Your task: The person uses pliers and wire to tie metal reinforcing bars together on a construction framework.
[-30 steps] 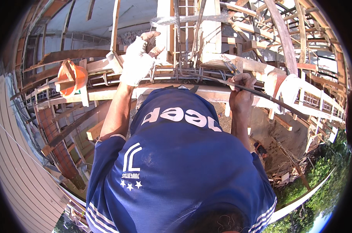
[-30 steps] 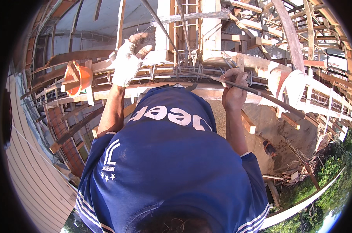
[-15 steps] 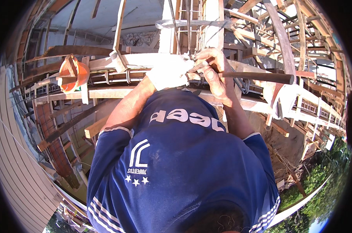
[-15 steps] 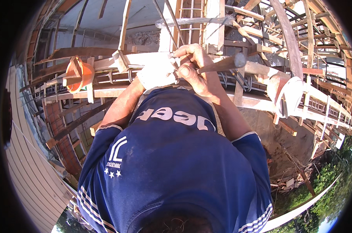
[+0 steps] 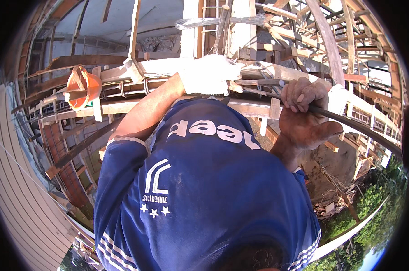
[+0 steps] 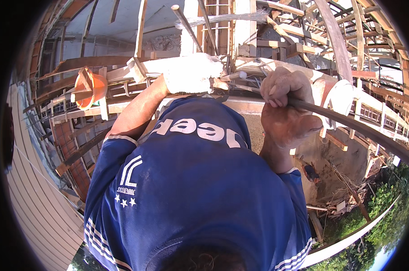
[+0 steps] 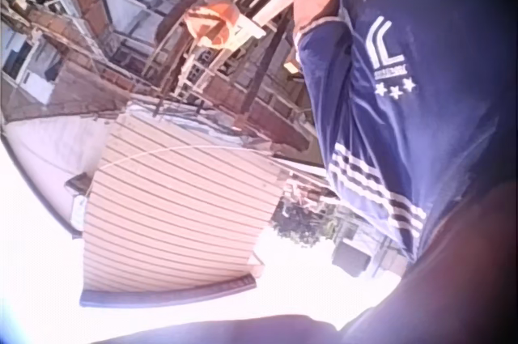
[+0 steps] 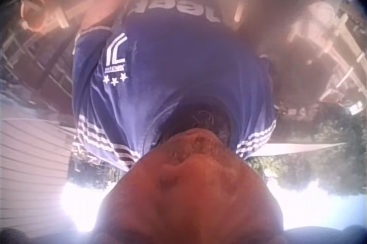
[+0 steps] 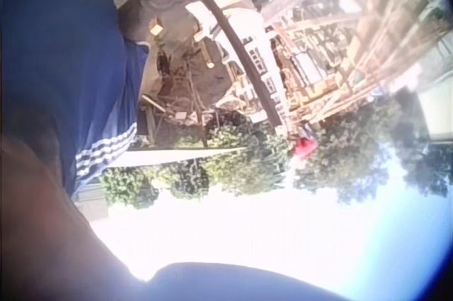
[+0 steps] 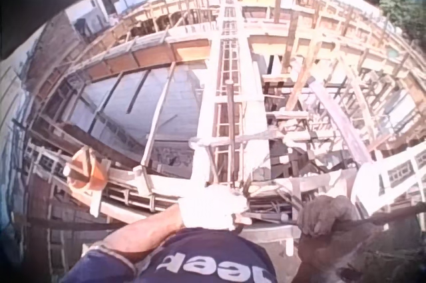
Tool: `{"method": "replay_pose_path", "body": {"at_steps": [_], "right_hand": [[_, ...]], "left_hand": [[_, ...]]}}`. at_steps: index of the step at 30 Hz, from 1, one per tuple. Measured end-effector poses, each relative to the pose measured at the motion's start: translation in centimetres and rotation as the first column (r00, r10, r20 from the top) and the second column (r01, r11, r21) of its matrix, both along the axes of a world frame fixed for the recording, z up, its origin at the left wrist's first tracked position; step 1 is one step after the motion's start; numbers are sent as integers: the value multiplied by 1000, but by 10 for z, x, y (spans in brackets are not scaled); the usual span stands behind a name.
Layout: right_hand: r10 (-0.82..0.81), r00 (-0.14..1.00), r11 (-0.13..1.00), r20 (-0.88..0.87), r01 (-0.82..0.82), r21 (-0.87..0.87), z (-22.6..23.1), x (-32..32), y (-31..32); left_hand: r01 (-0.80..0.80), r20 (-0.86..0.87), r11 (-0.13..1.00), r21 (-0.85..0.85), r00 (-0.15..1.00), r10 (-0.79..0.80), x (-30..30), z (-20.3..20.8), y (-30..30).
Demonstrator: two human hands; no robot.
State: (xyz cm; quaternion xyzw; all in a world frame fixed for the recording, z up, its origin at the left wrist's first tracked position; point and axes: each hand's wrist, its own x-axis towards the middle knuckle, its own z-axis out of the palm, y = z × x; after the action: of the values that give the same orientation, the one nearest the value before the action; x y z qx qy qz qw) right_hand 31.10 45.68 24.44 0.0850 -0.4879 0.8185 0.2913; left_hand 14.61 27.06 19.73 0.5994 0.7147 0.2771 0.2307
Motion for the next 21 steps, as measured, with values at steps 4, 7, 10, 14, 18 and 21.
{"method": "replay_pose_path", "body": {"at_steps": [4,7,10,14,18,21], "right_hand": [[99,995,995,-19,-99,4,-14,-18,2],[79,995,996,-64,-81,-38,-5,-13,5],[112,982,994,-152,-111,12,18,-8,6],[185,980,982,-75,-183,34,15,-31,-9],[64,998,998,-13,-64,15,22,-56,-21],[39,999,999,-35,-38,20,31,-59,-29]], "left_hand": [[-65,-66,984,167,995,76,1,-18,3],[-84,-4,914,397,996,93,1,-27,-15],[-196,216,940,278,967,137,4,-57,-39],[-205,274,979,-19,940,202,-10,-60,-64],[-285,24,957,52,959,284,-11,-53,-78],[-260,-76,959,-114,965,252,-11,-44,-70]]}}
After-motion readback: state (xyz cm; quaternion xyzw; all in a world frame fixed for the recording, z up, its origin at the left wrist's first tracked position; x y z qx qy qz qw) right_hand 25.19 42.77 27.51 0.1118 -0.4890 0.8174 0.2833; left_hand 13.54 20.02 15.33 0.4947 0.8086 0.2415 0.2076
